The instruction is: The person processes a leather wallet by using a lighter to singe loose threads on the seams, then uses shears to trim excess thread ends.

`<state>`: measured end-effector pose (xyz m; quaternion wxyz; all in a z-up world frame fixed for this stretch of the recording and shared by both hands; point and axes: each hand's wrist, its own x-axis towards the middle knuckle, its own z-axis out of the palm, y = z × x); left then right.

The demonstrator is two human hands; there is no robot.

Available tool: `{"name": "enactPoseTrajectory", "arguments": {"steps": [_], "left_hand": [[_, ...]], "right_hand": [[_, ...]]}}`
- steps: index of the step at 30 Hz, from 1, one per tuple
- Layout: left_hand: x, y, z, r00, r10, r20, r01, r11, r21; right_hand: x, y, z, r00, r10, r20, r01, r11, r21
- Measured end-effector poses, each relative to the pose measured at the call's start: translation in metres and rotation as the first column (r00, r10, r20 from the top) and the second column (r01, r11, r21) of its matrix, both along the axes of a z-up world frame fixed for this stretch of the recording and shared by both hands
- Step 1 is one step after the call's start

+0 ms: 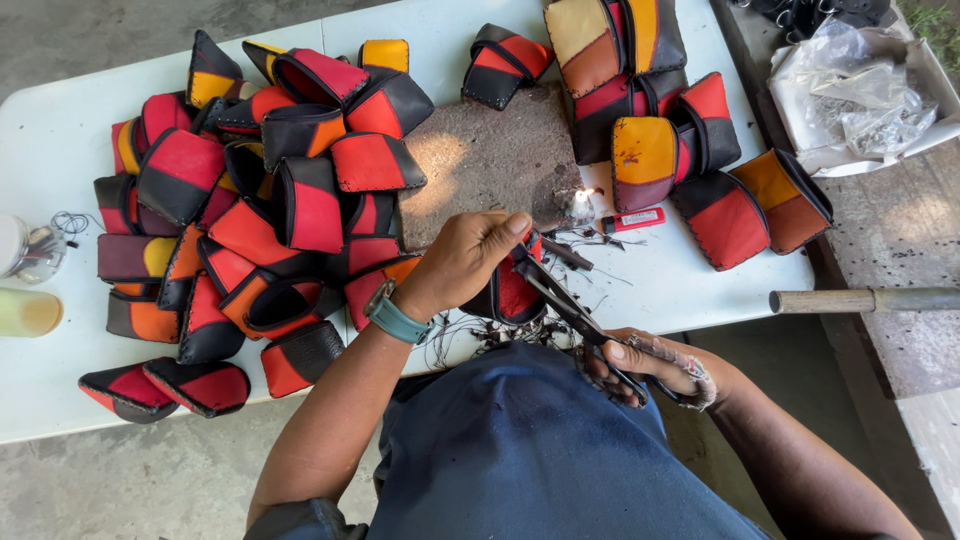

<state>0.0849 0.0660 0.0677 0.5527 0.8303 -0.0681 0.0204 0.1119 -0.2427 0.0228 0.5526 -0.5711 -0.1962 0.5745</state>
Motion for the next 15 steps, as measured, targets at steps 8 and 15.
{"name": "enactPoseTrajectory", "arguments": {"steps": [8, 15], "left_hand": [[0.0000, -0.0009, -0.0004, 1.000, 0.020, -0.021, -0.020, 0.999, -0.027], [-0.0016, -0.0018, -0.0010, 1.000, -0.020, -0.014, 0.020, 0.999, -0.048]], "right_hand": [[-0.0011, 0.0014, -0.0025, 1.000, -0.017, -0.019, 0.017, 1.000, -0.004], [-0.0003, 0.0005, -0.0030, 1.000, 0.005, 0.005, -0.006, 1.000, 0.027]]}}
